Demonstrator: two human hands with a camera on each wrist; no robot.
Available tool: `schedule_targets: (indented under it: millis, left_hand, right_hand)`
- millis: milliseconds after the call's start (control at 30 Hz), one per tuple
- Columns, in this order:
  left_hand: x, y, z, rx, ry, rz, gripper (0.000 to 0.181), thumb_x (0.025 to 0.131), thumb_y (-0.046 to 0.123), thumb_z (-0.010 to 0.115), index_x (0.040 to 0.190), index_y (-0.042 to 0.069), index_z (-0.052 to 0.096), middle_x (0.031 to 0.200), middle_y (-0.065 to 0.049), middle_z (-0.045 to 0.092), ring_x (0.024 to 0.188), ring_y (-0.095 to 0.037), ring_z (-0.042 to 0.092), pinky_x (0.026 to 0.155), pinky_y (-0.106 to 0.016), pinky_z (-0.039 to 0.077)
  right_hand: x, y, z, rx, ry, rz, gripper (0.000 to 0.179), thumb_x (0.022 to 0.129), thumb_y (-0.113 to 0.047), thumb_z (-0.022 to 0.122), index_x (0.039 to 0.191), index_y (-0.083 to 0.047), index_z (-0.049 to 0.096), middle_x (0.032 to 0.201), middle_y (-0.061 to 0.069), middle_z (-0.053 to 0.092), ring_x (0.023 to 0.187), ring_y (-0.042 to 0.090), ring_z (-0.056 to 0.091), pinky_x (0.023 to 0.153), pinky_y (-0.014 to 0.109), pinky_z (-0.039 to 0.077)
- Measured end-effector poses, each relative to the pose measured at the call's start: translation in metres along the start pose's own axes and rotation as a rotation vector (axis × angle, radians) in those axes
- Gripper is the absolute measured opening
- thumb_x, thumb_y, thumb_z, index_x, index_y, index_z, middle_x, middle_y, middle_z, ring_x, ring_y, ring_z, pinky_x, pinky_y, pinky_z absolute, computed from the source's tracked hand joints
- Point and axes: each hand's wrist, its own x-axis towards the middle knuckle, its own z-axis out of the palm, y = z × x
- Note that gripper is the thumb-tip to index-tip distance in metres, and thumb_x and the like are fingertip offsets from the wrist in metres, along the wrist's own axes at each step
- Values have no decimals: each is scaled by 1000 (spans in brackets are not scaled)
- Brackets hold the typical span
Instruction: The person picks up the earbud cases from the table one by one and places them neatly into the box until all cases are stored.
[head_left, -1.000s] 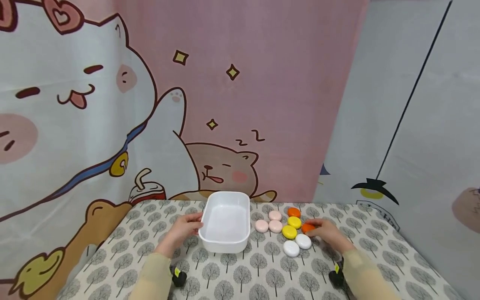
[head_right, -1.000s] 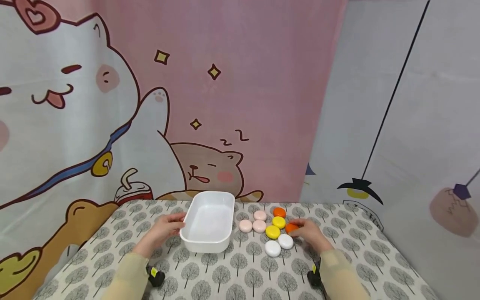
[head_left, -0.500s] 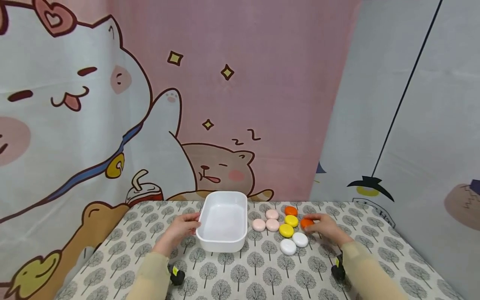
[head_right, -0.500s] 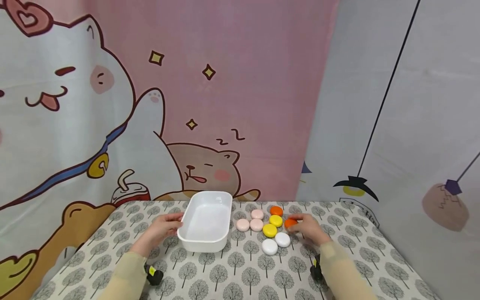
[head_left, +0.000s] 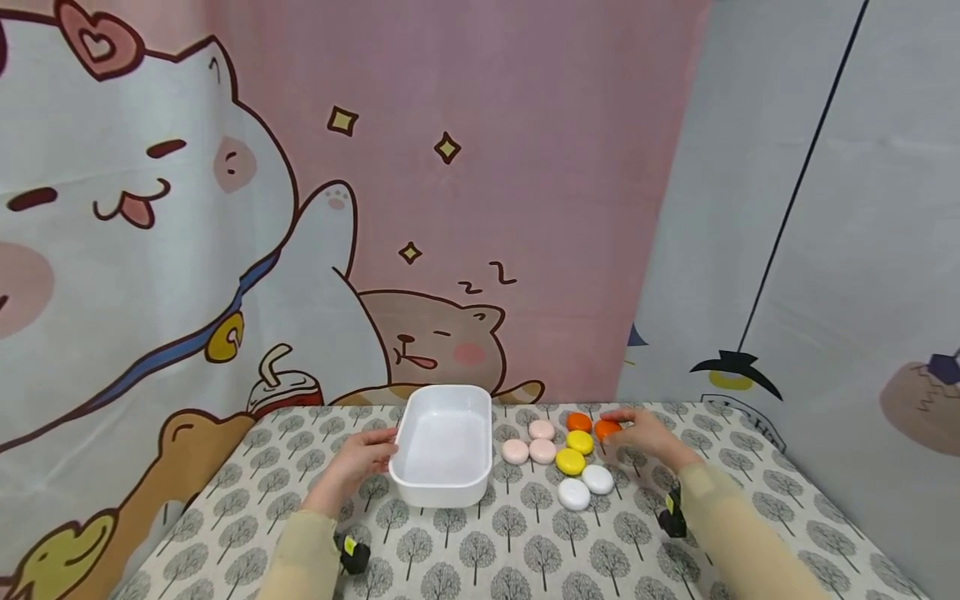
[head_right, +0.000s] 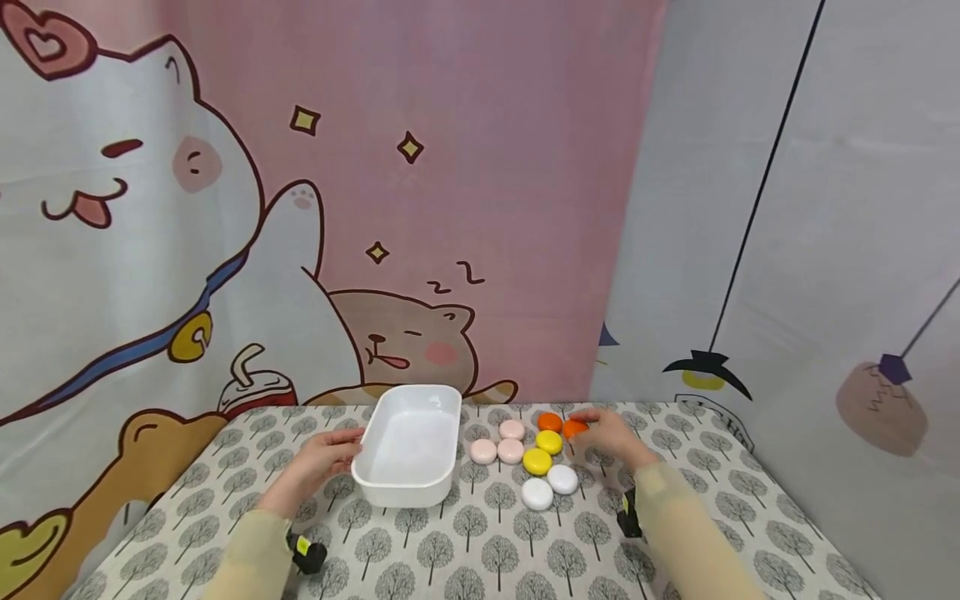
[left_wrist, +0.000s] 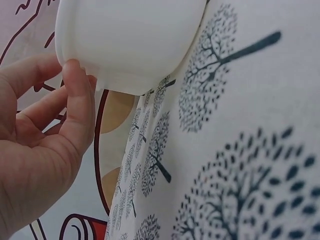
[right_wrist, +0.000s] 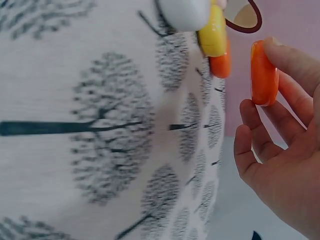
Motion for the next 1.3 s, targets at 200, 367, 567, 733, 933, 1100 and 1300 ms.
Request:
schedule_targets:
  millis: [200, 367, 567, 733, 933, 1100, 1300]
  left_hand:
    - [0, -2, -1, -19, -5, 9, 46, 89, 4, 66, 132, -6, 54, 113, -15, 62, 87, -21, 63, 75, -33, 55]
    - [-2, -5, -1, -36, -34, 20, 48, 89, 3, 66, 133, -9, 52, 112, -17, 62, 85, -20, 62, 74, -33, 54]
    - [-4, -4, 0, -47, -15, 21, 46, 89, 2, 65, 132, -8, 53, 112, -16, 62, 84, -20, 62, 73, -33, 54]
    - [-2, -4, -1, -40, -15, 32, 46, 88, 2, 66, 132, -9, 54, 112, -16, 62, 84, -20, 62, 73, -33, 54]
    - [-3, -5, -1, -36, 17, 18, 46, 88, 2, 66, 131, -8, 54, 111, -16, 62, 84, -20, 62, 73, -33, 54]
    - [-3, -4, -1, -40, 3, 20, 46, 88, 2, 66, 131, -8, 54, 112, -16, 62, 84, -20, 62, 73, -33, 54]
    - [-3, -4, 1, -43, 4, 23, 45, 88, 1, 66, 130, -8, 55, 110, -16, 63, 83, -20, 62, 72, -33, 54]
  right_hand:
    - [8, -15, -7, 3, -17, -52, 53, 86, -17, 72, 134, -1, 56, 138, 26, 48, 122, 42, 46, 95, 56, 43]
    - [12, -24, -10, -17, -4, -65, 50, 85, -14, 72, 131, -2, 59, 131, 22, 54, 110, 34, 54, 87, 49, 49]
    - [19, -38, -12, -49, 9, -74, 51, 83, -19, 74, 130, -4, 61, 128, 18, 58, 103, 29, 56, 84, 47, 49]
    - [22, -45, -11, -37, 14, -80, 50, 82, -19, 76, 128, -4, 62, 126, 17, 59, 101, 28, 57, 85, 47, 50]
    - [26, -53, -8, -39, 16, -115, 49, 82, -18, 75, 128, -5, 63, 125, 15, 61, 101, 26, 58, 83, 43, 52]
    - [26, -62, -4, -9, 15, -147, 49, 83, -17, 75, 128, -4, 62, 123, 15, 61, 99, 25, 58, 85, 45, 51]
    - [28, -75, -1, 6, 12, -194, 49, 83, -16, 75, 128, -5, 63, 119, 14, 62, 93, 24, 59, 77, 36, 53]
